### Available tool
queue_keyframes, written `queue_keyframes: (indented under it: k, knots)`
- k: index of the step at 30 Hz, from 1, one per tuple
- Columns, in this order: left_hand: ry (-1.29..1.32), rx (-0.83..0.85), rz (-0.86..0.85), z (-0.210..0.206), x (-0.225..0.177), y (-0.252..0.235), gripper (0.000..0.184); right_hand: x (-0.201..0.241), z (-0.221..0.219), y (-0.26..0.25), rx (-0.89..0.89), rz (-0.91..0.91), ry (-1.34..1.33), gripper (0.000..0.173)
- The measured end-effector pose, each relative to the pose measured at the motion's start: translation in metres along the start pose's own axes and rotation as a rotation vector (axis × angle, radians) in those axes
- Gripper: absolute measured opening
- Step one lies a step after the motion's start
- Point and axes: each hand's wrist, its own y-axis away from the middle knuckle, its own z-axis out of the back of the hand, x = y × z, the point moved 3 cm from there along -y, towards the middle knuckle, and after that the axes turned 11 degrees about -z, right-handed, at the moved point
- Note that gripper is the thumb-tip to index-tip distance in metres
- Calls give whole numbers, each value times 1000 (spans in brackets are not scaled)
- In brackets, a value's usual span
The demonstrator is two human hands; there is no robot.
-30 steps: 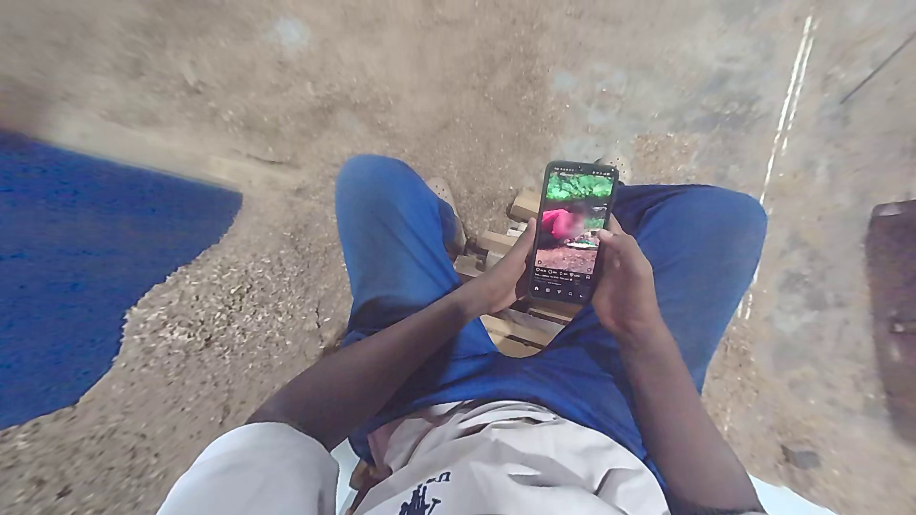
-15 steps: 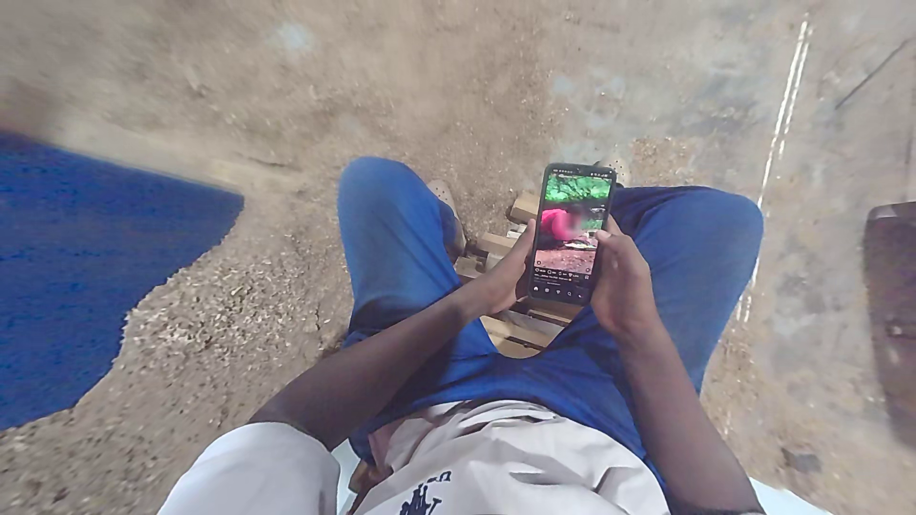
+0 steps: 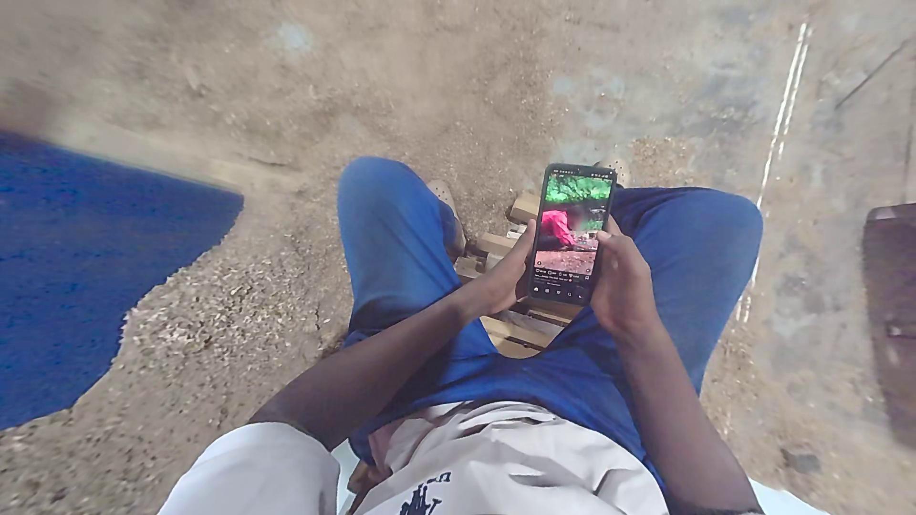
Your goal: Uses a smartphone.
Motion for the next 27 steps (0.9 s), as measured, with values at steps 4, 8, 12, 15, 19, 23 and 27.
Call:
queue_keyframes:
  k: [4, 8, 12, 15, 19, 23, 27]
  knots:
    - [6, 16, -6, 0, 0, 0, 77, 0, 0, 0, 7, -1, 6, 48]
    - [11, 15, -1, 0, 0, 0, 77, 0, 1, 0, 11, 1, 7, 48]
    - [14, 9, -10, 0, 0, 0, 76, -1, 1, 0, 12, 11, 7, 49]
    - [20, 11, -17, 0, 0, 0, 76, 0, 1, 0, 17, 12, 8, 48]
    - [16, -5, -7, -1, 0, 0, 76, -1, 1, 0, 15, 15, -2, 49]
    - [11, -8, -9, 0, 0, 0, 76, -1, 1, 0, -3, -4, 4, 50]
    - [3, -15, 11, 0, 0, 1, 77, -1, 2, 0, -13, -17, 14, 52]
